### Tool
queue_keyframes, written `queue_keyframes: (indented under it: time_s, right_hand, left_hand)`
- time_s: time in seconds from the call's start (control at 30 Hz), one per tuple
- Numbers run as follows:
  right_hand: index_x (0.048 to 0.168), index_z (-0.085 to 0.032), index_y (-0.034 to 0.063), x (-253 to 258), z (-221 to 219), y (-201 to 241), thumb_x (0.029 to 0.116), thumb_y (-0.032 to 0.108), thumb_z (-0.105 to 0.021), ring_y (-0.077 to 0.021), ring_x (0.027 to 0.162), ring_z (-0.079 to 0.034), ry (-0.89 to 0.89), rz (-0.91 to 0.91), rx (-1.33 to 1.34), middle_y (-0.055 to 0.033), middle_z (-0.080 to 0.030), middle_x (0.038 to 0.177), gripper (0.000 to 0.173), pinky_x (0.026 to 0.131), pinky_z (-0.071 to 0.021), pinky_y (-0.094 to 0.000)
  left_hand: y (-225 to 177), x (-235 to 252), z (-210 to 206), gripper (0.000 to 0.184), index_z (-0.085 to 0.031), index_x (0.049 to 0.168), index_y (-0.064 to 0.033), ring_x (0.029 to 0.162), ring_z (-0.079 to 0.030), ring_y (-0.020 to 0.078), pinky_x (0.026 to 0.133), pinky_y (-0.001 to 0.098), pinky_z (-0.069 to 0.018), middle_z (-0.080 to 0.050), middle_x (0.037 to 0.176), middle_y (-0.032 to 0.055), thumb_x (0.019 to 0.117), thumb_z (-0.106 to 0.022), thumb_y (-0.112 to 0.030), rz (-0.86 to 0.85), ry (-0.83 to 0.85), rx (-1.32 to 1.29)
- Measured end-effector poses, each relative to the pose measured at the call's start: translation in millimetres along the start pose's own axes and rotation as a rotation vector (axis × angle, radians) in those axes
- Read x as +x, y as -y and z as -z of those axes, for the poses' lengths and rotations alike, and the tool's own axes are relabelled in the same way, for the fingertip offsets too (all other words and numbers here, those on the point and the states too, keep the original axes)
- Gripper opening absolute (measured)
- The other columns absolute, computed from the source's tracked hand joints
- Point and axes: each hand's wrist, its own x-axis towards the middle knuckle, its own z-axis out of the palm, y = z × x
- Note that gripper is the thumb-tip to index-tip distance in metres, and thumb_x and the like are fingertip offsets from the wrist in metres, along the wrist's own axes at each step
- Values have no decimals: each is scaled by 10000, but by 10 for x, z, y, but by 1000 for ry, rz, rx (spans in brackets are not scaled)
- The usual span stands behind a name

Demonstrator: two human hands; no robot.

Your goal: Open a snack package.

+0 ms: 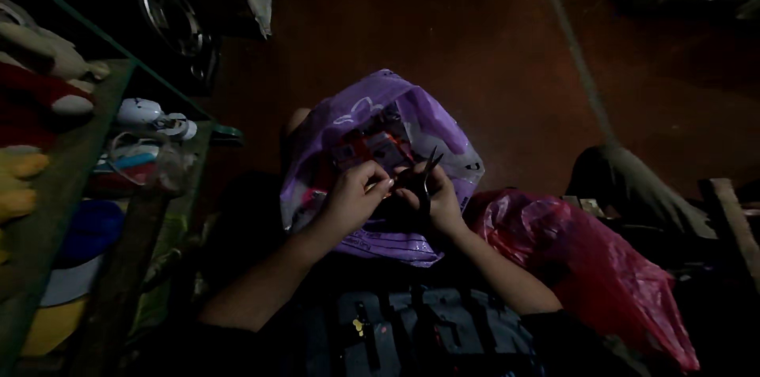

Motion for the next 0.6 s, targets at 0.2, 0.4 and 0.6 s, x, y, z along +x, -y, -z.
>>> queue_keyframes:
  time_s: [0.2,0.4,0.6]
  right_hand:
    - [1057,-606,129,1,-17,42,816,9,-750,-116,917,-717,-117,1,29,-6,-728,1019,305,791,-611,-303]
    - [1080,-602,119,22,-12,23,837,14,-750,-114,863,-710,-94,13,22,-8,-718,983,304,761,-611,-303]
    - [1179,-584,19,69,156,-77,821,508,-782,-2,792,-598,334,-109,-328,30,-641,939,638,710,-525,-204]
  left_hand:
    - [-95,-30,60,140,-681,1069,-90,812,-637,59,755,266,-546,-678,935,8,985,-688,-202,52,22,18]
    - [-76,-26,76,85,-686,1024,-54,825,-655,64,775,263,-561,-687,921,14,972,-681,-121,80,-15,-55]
    - [-48,16,181,58,-650,1024,-14,662,-644,41,638,194,-575,-672,870,11,992,-640,-61,95,-116,-270]
